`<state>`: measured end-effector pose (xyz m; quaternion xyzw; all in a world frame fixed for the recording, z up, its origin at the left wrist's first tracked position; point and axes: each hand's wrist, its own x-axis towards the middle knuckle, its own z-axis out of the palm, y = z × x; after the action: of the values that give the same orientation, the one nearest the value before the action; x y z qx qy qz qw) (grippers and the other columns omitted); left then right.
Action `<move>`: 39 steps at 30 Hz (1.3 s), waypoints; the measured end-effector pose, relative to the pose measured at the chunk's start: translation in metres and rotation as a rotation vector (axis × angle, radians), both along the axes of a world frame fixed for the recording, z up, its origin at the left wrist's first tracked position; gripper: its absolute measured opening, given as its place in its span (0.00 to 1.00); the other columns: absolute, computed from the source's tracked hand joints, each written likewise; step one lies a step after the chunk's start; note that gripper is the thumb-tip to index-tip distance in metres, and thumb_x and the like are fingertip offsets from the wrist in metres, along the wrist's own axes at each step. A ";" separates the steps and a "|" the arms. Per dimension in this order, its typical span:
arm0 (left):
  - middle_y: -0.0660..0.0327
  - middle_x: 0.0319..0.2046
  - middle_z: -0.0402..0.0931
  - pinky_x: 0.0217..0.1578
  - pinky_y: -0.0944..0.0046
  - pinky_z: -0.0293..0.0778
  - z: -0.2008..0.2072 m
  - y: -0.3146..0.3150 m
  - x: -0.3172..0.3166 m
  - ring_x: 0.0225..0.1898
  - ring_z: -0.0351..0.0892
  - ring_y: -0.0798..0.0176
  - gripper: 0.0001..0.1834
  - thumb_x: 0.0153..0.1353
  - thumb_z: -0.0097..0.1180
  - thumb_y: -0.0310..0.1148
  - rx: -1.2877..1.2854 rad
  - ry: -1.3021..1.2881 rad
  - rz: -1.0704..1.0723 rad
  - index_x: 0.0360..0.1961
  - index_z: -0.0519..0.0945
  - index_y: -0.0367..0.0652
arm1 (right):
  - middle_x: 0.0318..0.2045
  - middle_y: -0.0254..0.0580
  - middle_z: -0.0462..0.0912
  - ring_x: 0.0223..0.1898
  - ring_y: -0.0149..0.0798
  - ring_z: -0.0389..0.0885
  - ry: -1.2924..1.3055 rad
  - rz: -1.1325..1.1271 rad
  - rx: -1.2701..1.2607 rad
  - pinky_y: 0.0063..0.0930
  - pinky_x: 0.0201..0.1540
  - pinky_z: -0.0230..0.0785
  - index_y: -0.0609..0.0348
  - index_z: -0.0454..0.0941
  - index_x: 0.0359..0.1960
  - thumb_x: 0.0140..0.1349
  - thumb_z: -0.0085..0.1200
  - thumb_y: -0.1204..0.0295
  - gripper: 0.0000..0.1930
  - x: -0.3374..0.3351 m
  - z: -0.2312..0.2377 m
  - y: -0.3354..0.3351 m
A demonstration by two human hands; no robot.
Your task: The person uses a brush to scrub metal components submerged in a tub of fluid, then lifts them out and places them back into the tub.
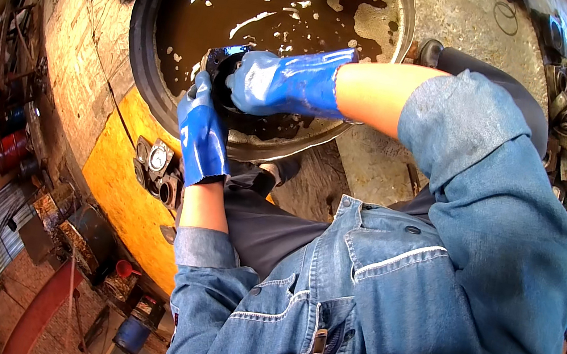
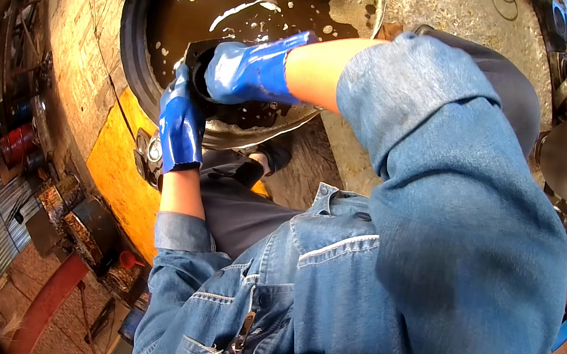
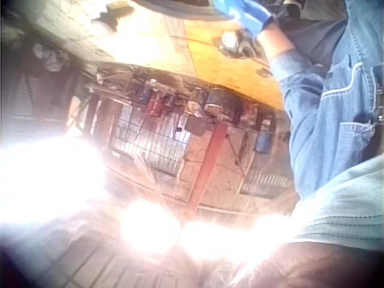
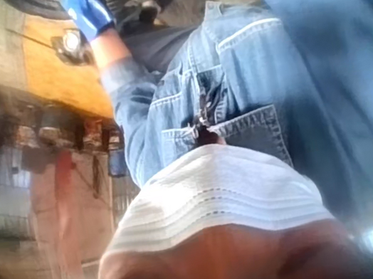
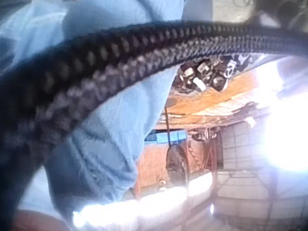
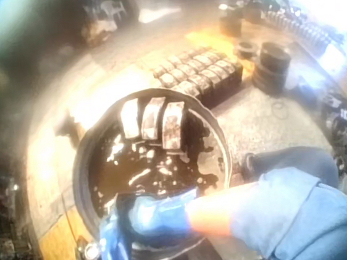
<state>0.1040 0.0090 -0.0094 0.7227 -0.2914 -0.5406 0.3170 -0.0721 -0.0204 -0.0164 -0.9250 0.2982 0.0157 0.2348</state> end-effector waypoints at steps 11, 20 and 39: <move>0.50 0.44 0.87 0.45 0.56 0.86 0.004 0.004 -0.006 0.41 0.89 0.55 0.25 0.79 0.53 0.46 -0.051 0.178 0.188 0.55 0.82 0.29 | 0.43 0.54 0.89 0.40 0.50 0.89 -0.308 -0.529 0.678 0.41 0.47 0.81 0.58 0.88 0.49 0.63 0.59 0.70 0.14 0.000 -0.009 -0.002; 0.49 0.55 0.86 0.57 0.61 0.81 0.018 0.002 -0.011 0.55 0.86 0.56 0.32 0.80 0.48 0.52 0.053 -0.018 0.051 0.63 0.80 0.30 | 0.48 0.57 0.88 0.51 0.47 0.90 -1.346 -1.270 0.913 0.37 0.50 0.84 0.71 0.78 0.56 0.68 0.67 0.66 0.22 0.019 -0.047 0.055; 0.51 0.58 0.84 0.60 0.60 0.78 -0.001 0.003 0.006 0.58 0.82 0.57 0.30 0.81 0.49 0.49 -0.002 0.165 0.025 0.64 0.79 0.30 | 0.40 0.47 0.90 0.39 0.49 0.89 -0.241 -0.508 0.419 0.42 0.45 0.79 0.49 0.90 0.43 0.58 0.58 0.57 0.16 -0.035 0.037 -0.012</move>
<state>0.1097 0.0118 -0.0103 0.6791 -0.2559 -0.5939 0.3475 -0.1072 -0.0328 0.0203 -0.7483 0.4792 -0.0917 0.4495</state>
